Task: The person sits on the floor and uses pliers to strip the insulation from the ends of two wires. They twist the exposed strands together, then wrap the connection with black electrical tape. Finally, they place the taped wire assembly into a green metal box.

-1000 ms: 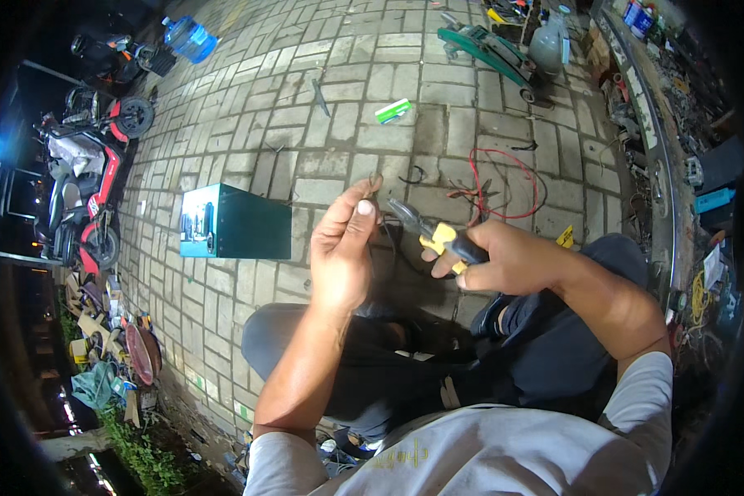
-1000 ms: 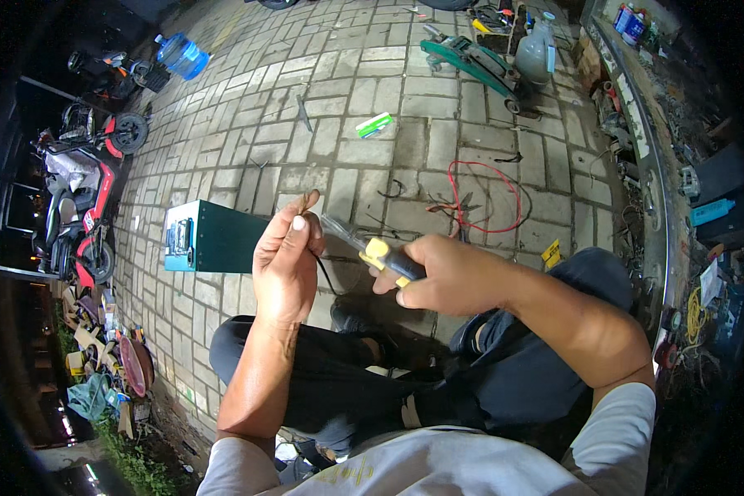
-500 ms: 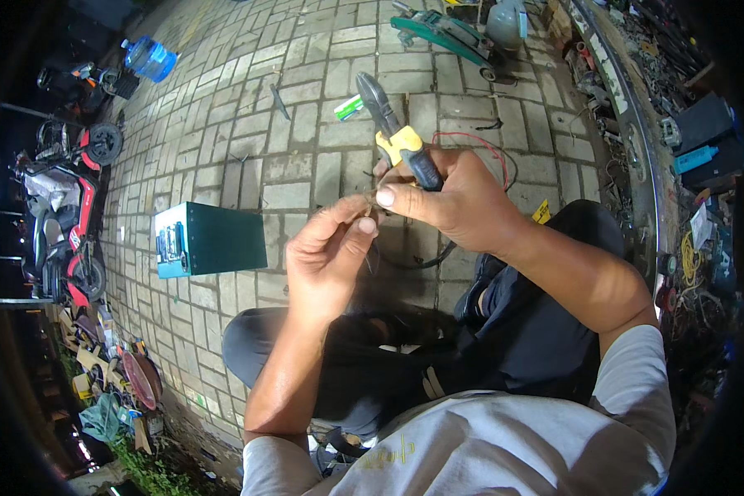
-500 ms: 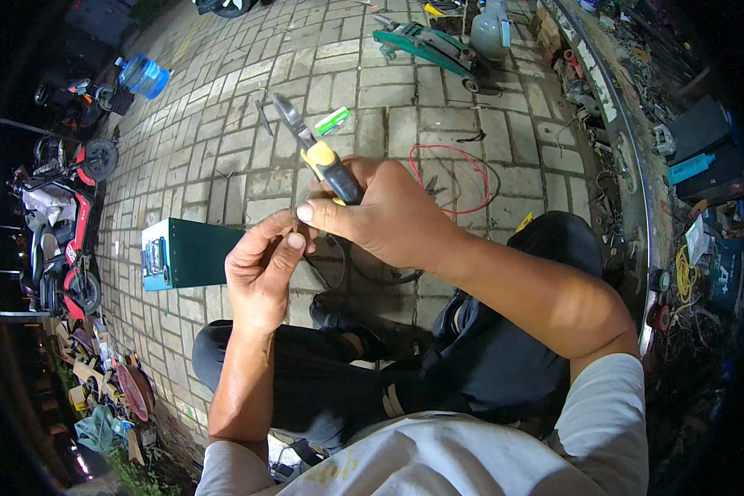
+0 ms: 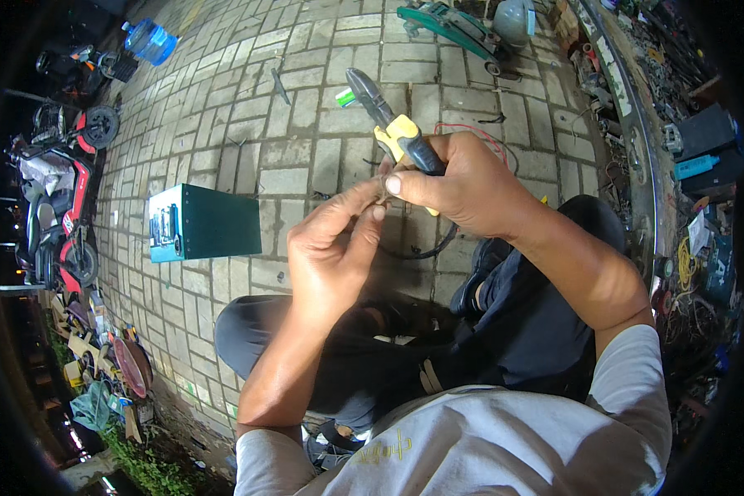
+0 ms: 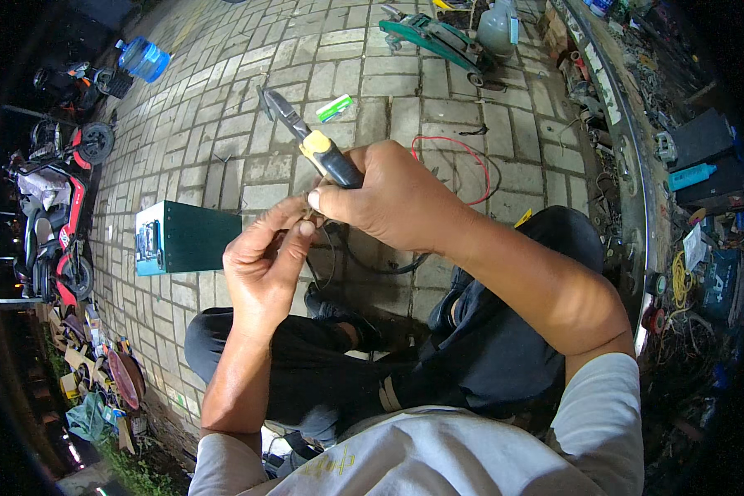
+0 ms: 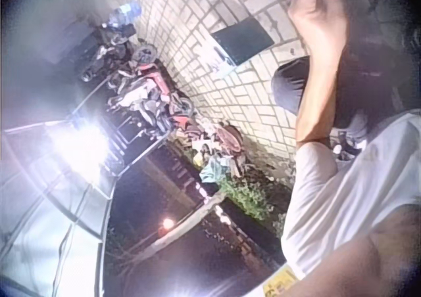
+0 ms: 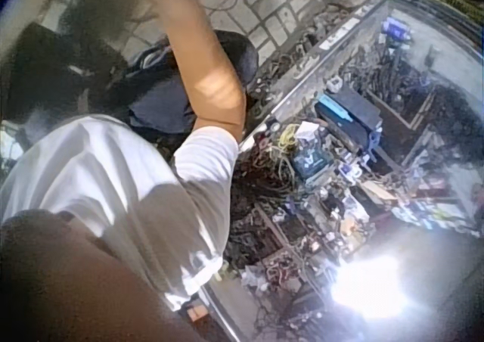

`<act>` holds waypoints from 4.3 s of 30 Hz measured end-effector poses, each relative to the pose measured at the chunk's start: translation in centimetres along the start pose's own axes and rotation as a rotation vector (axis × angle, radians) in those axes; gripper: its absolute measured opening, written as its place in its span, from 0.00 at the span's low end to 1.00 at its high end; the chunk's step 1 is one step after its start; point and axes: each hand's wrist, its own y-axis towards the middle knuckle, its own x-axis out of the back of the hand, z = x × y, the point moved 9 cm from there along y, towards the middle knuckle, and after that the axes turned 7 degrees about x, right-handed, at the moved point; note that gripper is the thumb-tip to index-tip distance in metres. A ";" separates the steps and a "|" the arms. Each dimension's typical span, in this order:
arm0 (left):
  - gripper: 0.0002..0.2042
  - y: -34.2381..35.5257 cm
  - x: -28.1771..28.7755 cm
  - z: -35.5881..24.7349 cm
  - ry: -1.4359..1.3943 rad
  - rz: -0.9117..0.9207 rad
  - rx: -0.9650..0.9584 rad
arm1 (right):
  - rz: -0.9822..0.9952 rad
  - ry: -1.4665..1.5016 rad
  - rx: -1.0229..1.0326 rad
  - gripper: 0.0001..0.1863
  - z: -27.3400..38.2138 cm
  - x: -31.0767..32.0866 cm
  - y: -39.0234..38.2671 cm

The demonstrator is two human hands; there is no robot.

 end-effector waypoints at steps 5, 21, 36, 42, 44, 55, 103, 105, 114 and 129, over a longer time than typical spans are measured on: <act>0.07 0.3 0.0 1.9 -0.305 0.034 0.261 | -0.005 0.147 0.197 0.11 1.0 -0.2 -0.2; 0.13 1.3 1.8 2.1 -0.680 0.056 0.203 | 0.097 -0.357 0.338 0.16 -0.6 -1.5 -1.8; 0.10 0.7 2.4 0.3 -0.209 -0.110 0.078 | 0.017 -0.616 0.453 0.24 1.3 -2.2 -2.1; 0.09 0.7 2.0 0.3 -0.216 -0.092 0.115 | -0.057 -0.608 0.544 0.13 2.2 -2.0 -2.3; 0.10 0.6 1.9 -0.3 -0.266 -0.110 0.086 | -0.065 -0.580 0.508 0.13 2.3 -1.7 -2.3; 0.20 1.9 2.1 0.6 0.079 -0.121 0.123 | -0.088 -0.404 0.351 0.10 1.1 -1.6 -3.0; 0.09 2.4 0.6 1.7 -0.189 0.049 0.192 | -0.084 -0.730 0.518 0.14 0.6 -0.1 -2.8; 0.10 2.4 1.0 1.4 -0.105 0.017 0.123 | -0.085 -0.811 0.538 0.16 1.2 -0.5 -3.0; 0.10 1.9 2.0 -0.1 0.269 -0.090 -0.111 | -0.087 -0.904 0.556 0.17 1.9 -1.1 -3.2; 0.24 2.6 2.2 -0.4 0.371 -0.235 0.003 | -0.158 -0.414 0.344 0.09 0.7 -0.8 -3.3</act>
